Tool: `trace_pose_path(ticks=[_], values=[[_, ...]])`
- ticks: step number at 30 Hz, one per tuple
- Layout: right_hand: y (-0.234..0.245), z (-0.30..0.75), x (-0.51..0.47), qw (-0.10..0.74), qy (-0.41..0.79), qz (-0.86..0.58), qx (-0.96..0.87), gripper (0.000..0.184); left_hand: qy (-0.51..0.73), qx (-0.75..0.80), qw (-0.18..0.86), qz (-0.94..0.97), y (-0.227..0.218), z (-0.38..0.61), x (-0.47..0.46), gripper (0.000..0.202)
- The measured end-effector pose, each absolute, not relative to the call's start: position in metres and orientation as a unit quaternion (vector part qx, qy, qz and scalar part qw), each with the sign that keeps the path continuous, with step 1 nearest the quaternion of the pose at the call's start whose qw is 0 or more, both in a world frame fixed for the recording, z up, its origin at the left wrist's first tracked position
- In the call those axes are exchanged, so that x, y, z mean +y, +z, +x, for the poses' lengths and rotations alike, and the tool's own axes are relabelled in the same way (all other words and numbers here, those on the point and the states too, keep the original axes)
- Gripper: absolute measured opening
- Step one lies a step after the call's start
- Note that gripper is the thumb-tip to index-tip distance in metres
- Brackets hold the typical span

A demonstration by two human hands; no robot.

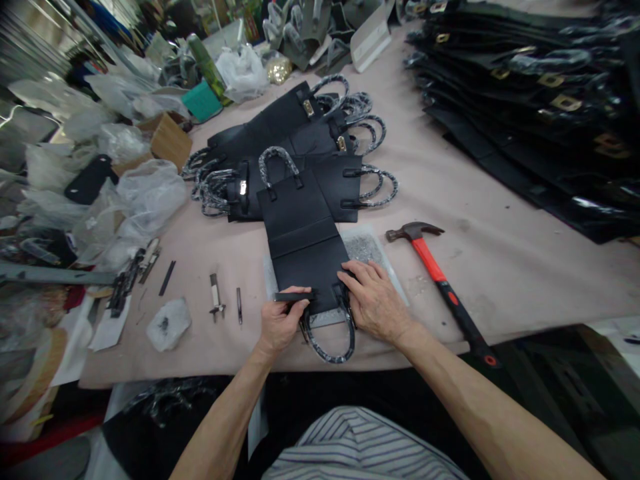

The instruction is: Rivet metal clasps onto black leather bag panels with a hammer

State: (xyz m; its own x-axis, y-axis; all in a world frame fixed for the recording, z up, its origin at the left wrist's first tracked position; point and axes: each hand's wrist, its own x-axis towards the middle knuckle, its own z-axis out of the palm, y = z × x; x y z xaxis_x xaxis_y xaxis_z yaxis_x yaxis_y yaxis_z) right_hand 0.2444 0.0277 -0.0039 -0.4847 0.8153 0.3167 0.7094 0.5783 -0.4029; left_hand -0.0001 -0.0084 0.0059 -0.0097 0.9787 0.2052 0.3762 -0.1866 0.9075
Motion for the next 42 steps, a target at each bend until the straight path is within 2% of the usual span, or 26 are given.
trace_pose_path(ticks=[15, 26, 42], values=[[-0.002, 0.244, 0.028, 0.245, 0.098, -0.446, -0.856, 0.041, 0.429, 0.542, 0.295, 0.66, 0.013, 0.005, -0.005, 0.015], [-0.002, 0.244, 0.028, 0.244, 0.091, -0.443, -0.858, 0.042, 0.46, 0.524, 0.247, 0.673, 0.002, 0.006, -0.009, 0.014], [-0.001, 0.244, 0.027, 0.247, 0.092, -0.444, -0.856, 0.042, 0.478, 0.51, 0.24, 0.674, -0.003, 0.007, -0.012, 0.016]])
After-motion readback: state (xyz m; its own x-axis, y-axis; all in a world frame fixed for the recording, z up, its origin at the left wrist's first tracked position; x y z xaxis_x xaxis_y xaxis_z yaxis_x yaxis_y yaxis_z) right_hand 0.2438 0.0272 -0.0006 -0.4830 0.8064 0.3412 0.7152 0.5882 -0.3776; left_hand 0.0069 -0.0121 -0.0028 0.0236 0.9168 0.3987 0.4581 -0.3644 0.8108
